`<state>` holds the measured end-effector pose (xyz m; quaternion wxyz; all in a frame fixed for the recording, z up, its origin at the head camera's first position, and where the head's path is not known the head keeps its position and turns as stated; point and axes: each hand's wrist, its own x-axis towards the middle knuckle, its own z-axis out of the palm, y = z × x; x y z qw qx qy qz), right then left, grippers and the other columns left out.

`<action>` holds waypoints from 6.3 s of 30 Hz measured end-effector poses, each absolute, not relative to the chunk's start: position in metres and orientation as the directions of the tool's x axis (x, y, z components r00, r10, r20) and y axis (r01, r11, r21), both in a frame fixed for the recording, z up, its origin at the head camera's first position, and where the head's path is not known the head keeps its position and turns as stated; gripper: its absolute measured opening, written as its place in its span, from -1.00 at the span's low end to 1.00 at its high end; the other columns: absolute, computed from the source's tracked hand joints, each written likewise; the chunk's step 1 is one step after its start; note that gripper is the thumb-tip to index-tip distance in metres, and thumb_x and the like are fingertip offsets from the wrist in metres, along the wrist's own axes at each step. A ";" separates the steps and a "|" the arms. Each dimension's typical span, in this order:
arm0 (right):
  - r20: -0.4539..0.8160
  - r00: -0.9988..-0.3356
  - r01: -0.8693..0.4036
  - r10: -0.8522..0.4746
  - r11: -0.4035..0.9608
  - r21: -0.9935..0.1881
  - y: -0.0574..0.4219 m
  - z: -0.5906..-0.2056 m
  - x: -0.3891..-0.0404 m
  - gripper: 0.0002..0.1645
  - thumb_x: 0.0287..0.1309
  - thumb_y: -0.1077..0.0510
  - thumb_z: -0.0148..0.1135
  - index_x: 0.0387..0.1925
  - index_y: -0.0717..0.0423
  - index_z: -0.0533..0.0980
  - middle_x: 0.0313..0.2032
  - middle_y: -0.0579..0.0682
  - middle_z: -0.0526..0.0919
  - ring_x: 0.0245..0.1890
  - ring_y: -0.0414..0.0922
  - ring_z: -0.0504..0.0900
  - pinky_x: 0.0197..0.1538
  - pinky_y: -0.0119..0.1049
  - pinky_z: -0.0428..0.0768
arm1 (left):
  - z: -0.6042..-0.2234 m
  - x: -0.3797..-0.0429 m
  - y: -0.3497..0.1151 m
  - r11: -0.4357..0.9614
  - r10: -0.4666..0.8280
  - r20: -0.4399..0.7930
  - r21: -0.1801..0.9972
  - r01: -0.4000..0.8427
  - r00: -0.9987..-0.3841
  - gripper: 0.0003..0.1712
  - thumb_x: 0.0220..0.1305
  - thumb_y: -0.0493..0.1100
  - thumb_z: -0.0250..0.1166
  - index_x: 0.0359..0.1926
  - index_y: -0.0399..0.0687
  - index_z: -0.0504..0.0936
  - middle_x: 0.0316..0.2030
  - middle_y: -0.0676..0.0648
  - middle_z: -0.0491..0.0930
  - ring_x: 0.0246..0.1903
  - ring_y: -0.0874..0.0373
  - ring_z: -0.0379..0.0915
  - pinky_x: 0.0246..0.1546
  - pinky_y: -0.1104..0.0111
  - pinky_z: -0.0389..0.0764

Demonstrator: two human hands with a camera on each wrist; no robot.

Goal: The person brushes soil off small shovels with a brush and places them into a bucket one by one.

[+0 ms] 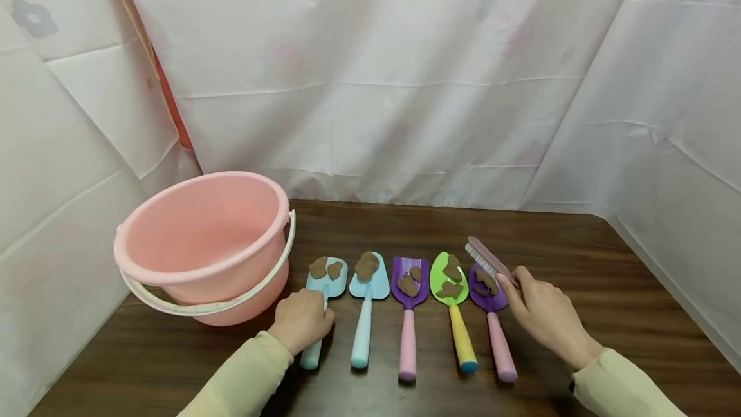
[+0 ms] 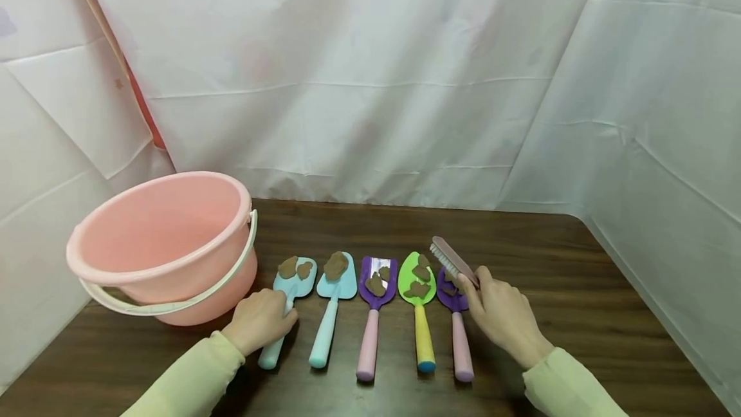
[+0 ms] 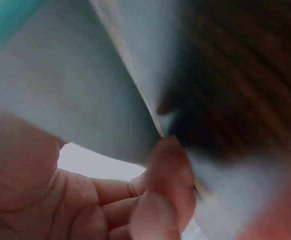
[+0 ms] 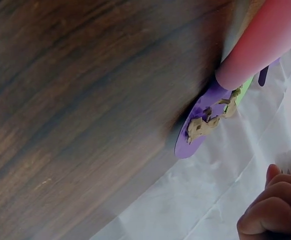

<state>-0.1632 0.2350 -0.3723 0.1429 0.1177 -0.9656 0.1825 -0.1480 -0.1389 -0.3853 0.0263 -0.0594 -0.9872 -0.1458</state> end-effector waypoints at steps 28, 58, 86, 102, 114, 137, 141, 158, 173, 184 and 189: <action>0.343 -0.918 -0.302 -0.201 0.914 -0.271 0.231 -0.382 -0.163 -0.66 0.38 -0.04 0.00 -0.47 0.05 0.30 -0.72 -0.16 0.22 -0.73 -0.26 0.22 -0.67 -0.36 0.18 | -0.367 -0.156 -0.128 0.887 0.044 0.132 0.450 0.100 -0.990 -0.67 0.00 -0.23 0.21 -0.76 -0.04 0.29 -0.77 0.05 0.20 -0.78 0.20 0.18 -0.79 0.40 0.20; 0.435 -0.842 -0.464 -0.318 0.838 -0.287 0.189 -0.365 -0.150 -0.73 0.30 -0.01 0.13 -0.46 -0.04 0.31 -0.70 -0.28 0.15 -0.75 -0.42 0.11 -0.68 -0.47 0.17 | -0.347 -0.130 -0.068 0.795 0.290 0.268 0.467 0.387 -0.919 -0.79 -0.01 -0.19 0.21 -0.63 -0.06 0.35 -0.72 0.07 0.28 -0.74 0.27 0.21 -0.74 0.42 0.26; 0.452 -0.739 -0.626 -0.500 0.758 -0.184 0.163 -0.364 -0.142 -0.79 0.32 0.00 0.10 -0.40 -0.05 0.33 -0.68 -0.37 0.08 -0.72 -0.49 0.06 -0.67 -0.55 0.11 | -0.342 -0.118 -0.049 0.746 0.375 0.245 0.492 0.448 -0.894 -0.79 0.09 -0.19 0.24 -0.59 -0.11 0.42 -0.76 0.10 0.30 -0.80 0.38 0.19 -0.80 0.53 0.24; 0.506 -0.691 -0.639 -0.517 0.764 -0.092 0.167 -0.372 -0.153 -0.69 0.32 -0.08 0.07 -0.45 -0.02 0.31 -0.70 -0.34 0.12 -0.73 -0.48 0.00 -0.68 -0.59 0.06 | -0.344 -0.117 -0.050 0.740 0.384 0.290 0.471 0.480 -0.877 -0.84 0.06 -0.20 0.25 -0.54 -0.12 0.44 -0.75 0.12 0.29 -0.77 0.39 0.19 -0.78 0.53 0.22; 0.576 -0.641 -0.627 -0.507 0.779 -0.012 0.166 -0.375 -0.158 -0.58 0.36 -0.19 -0.07 -0.45 0.03 0.29 -0.69 -0.30 0.16 -0.75 -0.47 -0.01 -0.69 -0.58 0.01 | -0.344 -0.116 -0.051 0.749 0.365 0.314 0.460 0.477 -0.876 -0.79 0.11 -0.17 0.25 -0.57 -0.12 0.43 -0.76 0.12 0.26 -0.78 0.37 0.17 -0.79 0.53 0.20; 0.516 -0.773 -0.471 -0.370 0.879 -0.076 0.189 -0.373 -0.169 -0.63 0.26 0.01 0.17 -0.53 0.06 0.27 -0.76 -0.23 0.10 -0.81 -0.37 0.03 -0.73 -0.53 0.04 | -0.343 -0.109 -0.057 0.779 0.348 0.295 0.437 0.450 -0.890 -0.82 -0.10 -0.25 0.23 -0.66 -0.05 0.37 -0.74 0.11 0.26 -0.75 0.32 0.18 -0.76 0.44 0.23; 0.536 -0.760 -0.483 -0.366 0.871 -0.090 0.186 -0.372 -0.166 -0.63 0.29 0.00 0.15 -0.53 0.06 0.28 -0.75 -0.24 0.09 -0.81 -0.39 0.01 -0.73 -0.55 0.03 | -0.344 -0.110 -0.057 0.776 0.352 0.296 0.437 0.454 -0.888 -0.81 -0.09 -0.25 0.23 -0.66 -0.05 0.37 -0.75 0.11 0.27 -0.75 0.31 0.20 -0.75 0.43 0.25; 0.561 -0.642 -0.666 -0.522 0.742 -0.071 0.147 -0.366 -0.134 -0.61 0.37 -0.13 -0.02 -0.50 0.00 0.25 -0.67 -0.36 0.08 -0.72 -0.53 -0.06 -0.69 -0.66 -0.07 | -0.343 -0.112 -0.052 0.754 0.360 0.304 0.463 0.467 -0.882 -0.72 0.11 -0.18 0.24 -0.64 -0.02 0.37 -0.75 0.13 0.26 -0.73 0.33 0.21 -0.74 0.48 0.24; 0.527 -0.753 -0.534 -0.393 0.834 -0.141 0.166 -0.374 -0.155 -0.67 0.23 -0.05 0.20 -0.50 0.00 0.32 -0.74 -0.31 0.10 -0.78 -0.46 -0.02 -0.72 -0.57 0.01 | -0.347 -0.108 -0.051 0.774 0.369 0.336 0.405 0.486 -0.867 -0.75 0.03 -0.17 0.28 -0.65 -0.04 0.39 -0.70 0.12 0.31 -0.69 0.27 0.32 -0.70 0.39 0.35; 0.505 -0.800 -0.442 -0.324 0.887 -0.133 0.178 -0.374 -0.166 -0.65 0.22 0.00 0.22 -0.54 0.06 0.32 -0.75 -0.23 0.18 -0.79 -0.34 0.11 -0.73 -0.49 0.10 | -0.348 -0.108 -0.053 0.783 0.370 0.296 0.411 0.467 -0.881 -0.79 -0.05 -0.19 0.27 -0.64 -0.03 0.39 -0.72 0.11 0.30 -0.72 0.30 0.27 -0.73 0.38 0.30; 0.471 -0.834 -0.389 -0.285 0.911 -0.136 0.187 -0.374 -0.167 -0.59 0.24 0.02 0.20 -0.60 0.06 0.27 -0.78 -0.20 0.12 -0.82 -0.32 0.10 -0.74 -0.49 0.06 | -0.347 -0.107 -0.054 0.782 0.364 0.301 0.416 0.465 -0.882 -0.84 -0.07 -0.22 0.24 -0.62 -0.05 0.40 -0.71 0.11 0.30 -0.71 0.30 0.23 -0.74 0.41 0.25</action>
